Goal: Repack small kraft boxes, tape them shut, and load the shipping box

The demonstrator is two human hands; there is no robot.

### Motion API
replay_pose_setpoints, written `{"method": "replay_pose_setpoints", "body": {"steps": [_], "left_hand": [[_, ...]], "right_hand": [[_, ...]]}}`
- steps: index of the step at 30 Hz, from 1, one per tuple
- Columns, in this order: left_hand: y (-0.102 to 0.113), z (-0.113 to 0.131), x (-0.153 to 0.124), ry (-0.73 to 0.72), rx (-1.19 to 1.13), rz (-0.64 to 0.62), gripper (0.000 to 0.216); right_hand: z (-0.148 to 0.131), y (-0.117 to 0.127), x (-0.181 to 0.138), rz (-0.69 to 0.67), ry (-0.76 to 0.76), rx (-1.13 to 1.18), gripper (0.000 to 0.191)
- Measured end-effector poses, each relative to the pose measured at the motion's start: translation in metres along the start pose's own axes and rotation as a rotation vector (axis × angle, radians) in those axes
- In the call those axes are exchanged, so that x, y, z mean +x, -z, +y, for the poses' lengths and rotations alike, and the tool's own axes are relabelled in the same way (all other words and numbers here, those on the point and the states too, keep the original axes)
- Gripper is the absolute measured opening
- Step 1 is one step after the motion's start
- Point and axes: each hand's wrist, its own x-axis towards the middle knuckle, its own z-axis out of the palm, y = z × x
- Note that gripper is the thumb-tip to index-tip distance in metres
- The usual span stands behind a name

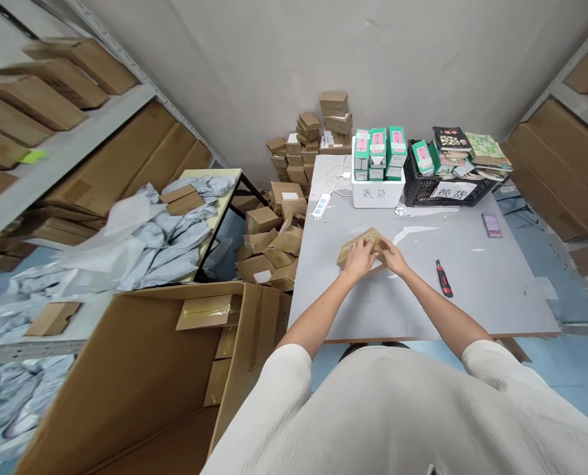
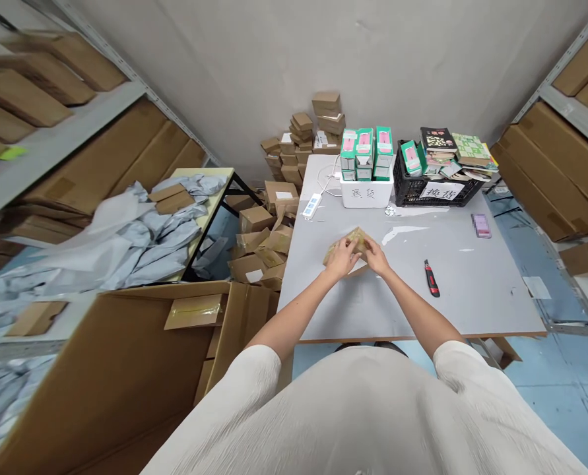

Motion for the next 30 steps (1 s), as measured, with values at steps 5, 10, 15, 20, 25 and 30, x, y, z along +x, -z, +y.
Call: {"method": "replay_pose_setpoints", "body": {"steps": [5,10,15,20,25,30], "left_hand": [[0.019,-0.030,-0.015,0.137,0.011,0.048,0.050],[0.024,-0.064,-0.032,0.228,-0.091,0.083,0.054],[0.019,-0.076,-0.039,0.257,-0.210,0.089,0.057],[0.003,-0.058,-0.027,0.220,-0.304,0.062,0.063],[-0.023,-0.019,-0.003,0.155,-0.379,-0.036,0.076],[-0.044,0.011,0.016,0.084,-0.367,-0.135,0.080]], "right_hand": [[-0.006,-0.019,0.002,0.051,0.004,-0.149,0.056],[0.000,-0.038,-0.001,0.021,-0.158,-0.086,0.072],[0.000,-0.051,-0.004,0.017,-0.084,-0.040,0.078],[0.001,-0.022,-0.005,0.099,-0.072,-0.070,0.079],[0.002,0.030,-0.011,0.206,-0.065,-0.093,0.079],[0.000,0.073,-0.024,0.234,-0.075,-0.119,0.082]]}}
